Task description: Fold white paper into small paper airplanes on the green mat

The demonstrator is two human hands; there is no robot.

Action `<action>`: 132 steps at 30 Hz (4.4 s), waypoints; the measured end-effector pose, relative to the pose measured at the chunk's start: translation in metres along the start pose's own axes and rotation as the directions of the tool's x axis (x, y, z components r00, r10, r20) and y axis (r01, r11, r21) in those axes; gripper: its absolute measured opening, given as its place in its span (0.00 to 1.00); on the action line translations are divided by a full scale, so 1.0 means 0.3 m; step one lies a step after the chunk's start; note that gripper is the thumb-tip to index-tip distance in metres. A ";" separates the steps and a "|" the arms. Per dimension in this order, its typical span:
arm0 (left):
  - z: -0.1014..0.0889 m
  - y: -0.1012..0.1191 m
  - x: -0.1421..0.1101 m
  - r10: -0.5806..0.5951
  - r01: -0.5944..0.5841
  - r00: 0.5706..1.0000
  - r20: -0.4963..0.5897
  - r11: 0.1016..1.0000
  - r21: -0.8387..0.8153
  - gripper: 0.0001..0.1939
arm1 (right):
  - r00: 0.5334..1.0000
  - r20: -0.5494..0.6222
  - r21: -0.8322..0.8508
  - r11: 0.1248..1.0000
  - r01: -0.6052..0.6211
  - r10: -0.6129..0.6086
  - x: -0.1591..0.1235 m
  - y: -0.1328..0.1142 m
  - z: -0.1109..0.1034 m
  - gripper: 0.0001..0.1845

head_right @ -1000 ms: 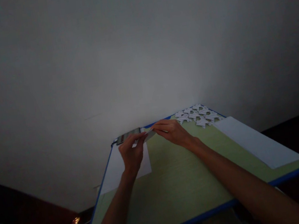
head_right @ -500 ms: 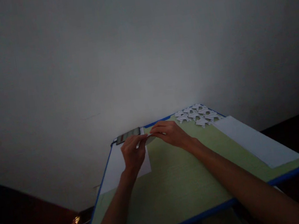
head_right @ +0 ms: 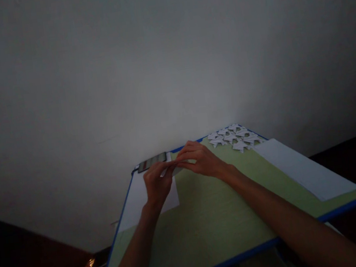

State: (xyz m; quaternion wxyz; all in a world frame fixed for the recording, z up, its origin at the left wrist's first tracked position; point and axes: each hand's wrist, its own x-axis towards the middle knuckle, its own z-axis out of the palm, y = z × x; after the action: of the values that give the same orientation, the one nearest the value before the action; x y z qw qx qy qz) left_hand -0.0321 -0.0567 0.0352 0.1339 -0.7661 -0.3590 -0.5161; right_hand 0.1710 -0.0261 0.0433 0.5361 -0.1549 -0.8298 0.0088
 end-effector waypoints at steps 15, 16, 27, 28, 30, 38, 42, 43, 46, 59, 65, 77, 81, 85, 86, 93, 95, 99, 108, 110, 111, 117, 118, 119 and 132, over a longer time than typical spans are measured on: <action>-0.015 0.016 0.026 -0.433 0.449 0.893 0.123 0.834 -0.321 0.10 | 0.966 -0.178 0.119 0.978 -0.170 0.189 0.008 -0.006 -0.002 0.05; -0.015 0.015 0.028 -0.476 0.502 0.864 0.165 0.788 -0.356 0.12 | 0.952 -0.199 0.145 0.968 -0.206 0.233 0.010 -0.007 -0.007 0.06; 0.002 0.019 0.019 -0.629 0.686 0.715 0.305 0.548 -0.479 0.17 | 0.789 -0.126 0.477 0.734 -0.484 0.602 0.001 0.034 0.002 0.14; 0.004 0.019 0.017 -0.632 0.688 0.711 0.307 0.537 -0.488 0.18 | 0.784 -0.072 0.528 0.690 -0.495 0.617 0.000 0.034 0.005 0.16; 0.007 0.020 0.015 -0.628 0.683 0.715 0.306 0.536 -0.496 0.17 | 0.768 0.037 0.609 0.594 -0.525 0.640 -0.004 0.032 0.014 0.23; -0.001 0.037 0.028 -0.603 0.679 0.726 0.332 0.548 -0.489 0.17 | 0.662 0.191 0.580 0.461 -0.672 0.725 -0.007 0.012 0.037 0.22; -0.006 0.046 0.034 -0.645 0.718 0.677 0.354 0.476 -0.507 0.18 | 0.666 0.172 0.542 0.495 -0.679 0.726 -0.002 -0.001 0.015 0.18; -0.005 0.047 0.035 -0.661 0.720 0.665 0.347 0.447 -0.531 0.19 | 0.663 0.166 0.540 0.495 -0.681 0.730 -0.001 -0.002 0.010 0.18; 0.001 0.046 0.036 -0.695 0.672 0.651 0.304 0.342 -0.656 0.23 | 0.639 0.200 0.581 0.435 -0.688 0.743 0.001 -0.002 0.005 0.19; 0.006 0.031 0.026 -0.644 0.664 0.671 0.367 0.301 -0.684 0.17 | 0.626 0.242 0.606 0.388 -0.694 0.742 -0.006 0.016 0.020 0.19; 0.000 0.039 0.034 -0.665 0.692 0.670 0.330 0.396 -0.604 0.15 | 0.636 0.275 0.538 0.433 -0.723 0.721 0.000 0.007 0.024 0.23; -0.001 0.028 0.037 -0.607 0.676 0.718 0.342 0.490 -0.550 0.16 | 0.625 0.240 0.419 0.501 -0.757 0.743 0.008 -0.003 -0.001 0.23; 0.006 0.018 0.028 -0.634 0.678 0.709 0.308 0.495 -0.543 0.17 | 0.560 0.243 0.437 0.426 -0.792 0.792 0.004 0.000 -0.007 0.23; 0.006 0.021 0.020 -0.631 0.698 0.697 0.340 0.491 -0.522 0.19 | 0.565 0.295 0.483 0.390 -0.784 0.771 0.007 -0.005 -0.005 0.22; 0.006 0.019 0.017 -0.629 0.702 0.696 0.346 0.494 -0.513 0.19 | 0.573 0.298 0.489 0.393 -0.779 0.764 0.008 -0.008 -0.006 0.23; 0.000 -0.021 0.008 -0.601 0.673 0.732 0.320 0.567 -0.475 0.19 | 0.574 0.337 0.438 0.415 -0.797 0.746 0.000 0.007 -0.026 0.21; -0.005 -0.030 0.009 -0.610 0.672 0.733 0.301 0.579 -0.461 0.19 | 0.586 0.347 0.466 0.408 -0.785 0.732 -0.009 0.026 -0.035 0.22; -0.006 -0.038 0.011 -0.617 0.678 0.731 0.290 0.615 -0.401 0.20 | 0.577 0.327 0.425 0.429 -0.797 0.748 -0.015 0.051 -0.046 0.24; 0.003 -0.036 0.011 -0.660 0.708 0.699 0.275 0.585 -0.396 0.22 | 0.503 0.186 0.301 0.438 -0.847 0.844 -0.002 0.048 -0.047 0.21; 0.001 -0.037 0.013 -0.673 0.715 0.688 0.271 0.568 -0.407 0.22 | 0.555 0.215 0.316 0.481 -0.818 0.803 -0.010 0.064 -0.049 0.20; 0.000 -0.037 0.014 -0.681 0.719 0.682 0.266 0.559 -0.412 0.21 | 0.586 0.226 0.322 0.507 -0.799 0.778 -0.015 0.072 -0.050 0.20; -0.007 -0.026 0.029 -0.753 0.764 0.605 0.258 0.457 -0.456 0.20 | 0.579 0.143 0.324 0.515 -0.794 0.802 -0.030 0.098 -0.046 0.22; -0.007 -0.022 0.031 -0.764 0.768 0.592 0.257 0.437 -0.468 0.20 | 0.560 0.123 0.323 0.501 -0.803 0.819 -0.030 0.095 -0.045 0.22; -0.007 -0.020 0.033 -0.773 0.769 0.581 0.253 0.421 -0.482 0.20 | 0.548 0.107 0.321 0.493 -0.809 0.830 -0.029 0.092 -0.044 0.22; 0.008 -0.043 0.014 -0.801 0.748 0.538 0.262 0.311 -0.586 0.20 | 0.541 0.234 0.546 0.351 -0.761 0.808 -0.049 0.090 0.017 0.21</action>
State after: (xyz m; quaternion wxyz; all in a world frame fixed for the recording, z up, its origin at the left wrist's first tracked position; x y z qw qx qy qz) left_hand -0.0385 -0.0443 0.0358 -0.3848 -0.4729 -0.4768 -0.6332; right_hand 0.1787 -0.0035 0.0233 0.5157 -0.3574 -0.5841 0.5149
